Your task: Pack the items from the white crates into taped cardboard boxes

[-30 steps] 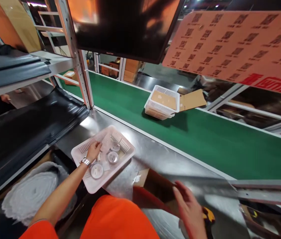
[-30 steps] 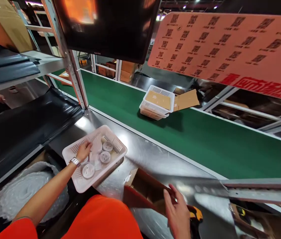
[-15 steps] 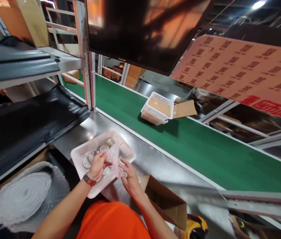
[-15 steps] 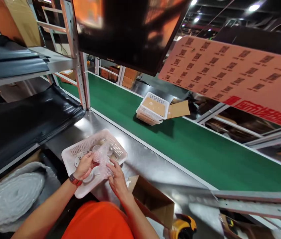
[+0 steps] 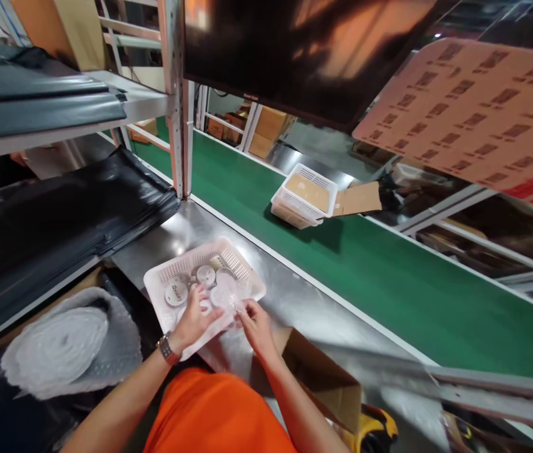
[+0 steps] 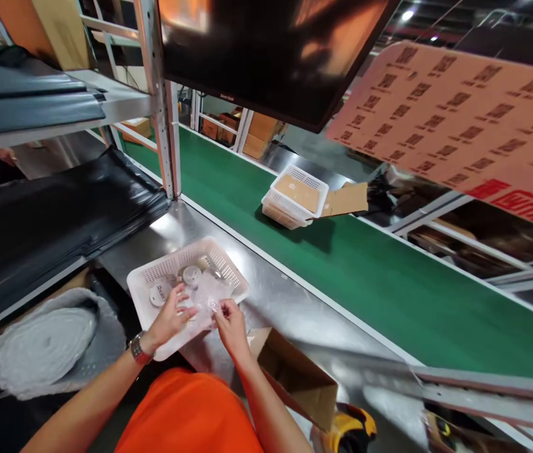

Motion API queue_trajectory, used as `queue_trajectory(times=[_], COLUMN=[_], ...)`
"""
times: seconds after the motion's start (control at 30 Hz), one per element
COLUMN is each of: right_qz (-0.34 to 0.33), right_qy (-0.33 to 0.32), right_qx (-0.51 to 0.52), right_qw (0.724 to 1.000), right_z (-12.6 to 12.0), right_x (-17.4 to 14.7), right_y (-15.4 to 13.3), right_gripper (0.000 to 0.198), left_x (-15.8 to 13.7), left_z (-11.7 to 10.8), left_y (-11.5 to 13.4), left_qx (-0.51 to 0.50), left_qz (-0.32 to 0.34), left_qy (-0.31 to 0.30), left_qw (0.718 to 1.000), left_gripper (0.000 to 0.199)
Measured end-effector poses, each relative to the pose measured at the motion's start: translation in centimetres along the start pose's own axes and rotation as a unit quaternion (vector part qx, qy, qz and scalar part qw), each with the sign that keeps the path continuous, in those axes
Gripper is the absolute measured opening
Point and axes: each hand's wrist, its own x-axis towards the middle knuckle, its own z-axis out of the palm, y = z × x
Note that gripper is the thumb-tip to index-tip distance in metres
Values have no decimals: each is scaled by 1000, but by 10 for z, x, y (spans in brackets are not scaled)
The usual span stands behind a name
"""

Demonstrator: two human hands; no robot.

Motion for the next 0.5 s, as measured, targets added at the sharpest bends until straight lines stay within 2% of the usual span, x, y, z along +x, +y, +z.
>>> queue_trajectory(times=[0.03,0.1,0.17,0.23,0.33,0.43,0.5], right_qz=[-19,-52,-72,-68,-26,-16,-31], right_qy=[-20,-80,-159,-250,-337,-335,-327], right_qx=[-19,-50,-63,-46,-44,-184,-265], right_qw=[999,994,983,965,940,924,907], right_z=[7,18,27,34,53,89,116], right_x=[2,6,11,20,37,52,54], right_y=[-3,-8,-8,-4,11,30,38], right_gripper=[55,50,44,35,47,40,42], left_x=[-8,-18,-21,-23,-33,-50,-64], left_z=[2,-3,-22,-55,-116,-166,-182], left_y=[-6,-15,-18,-16,-9,-6,-6], left_qx=[50,119,154,177,199,193,170], left_qz=[5,24,64,97,106,89,61], left_qy=[-16,-22,19,106,266,395,455], left_qw=[999,992,986,974,937,894,872], left_gripper=[97,70,42,35,36,39,42])
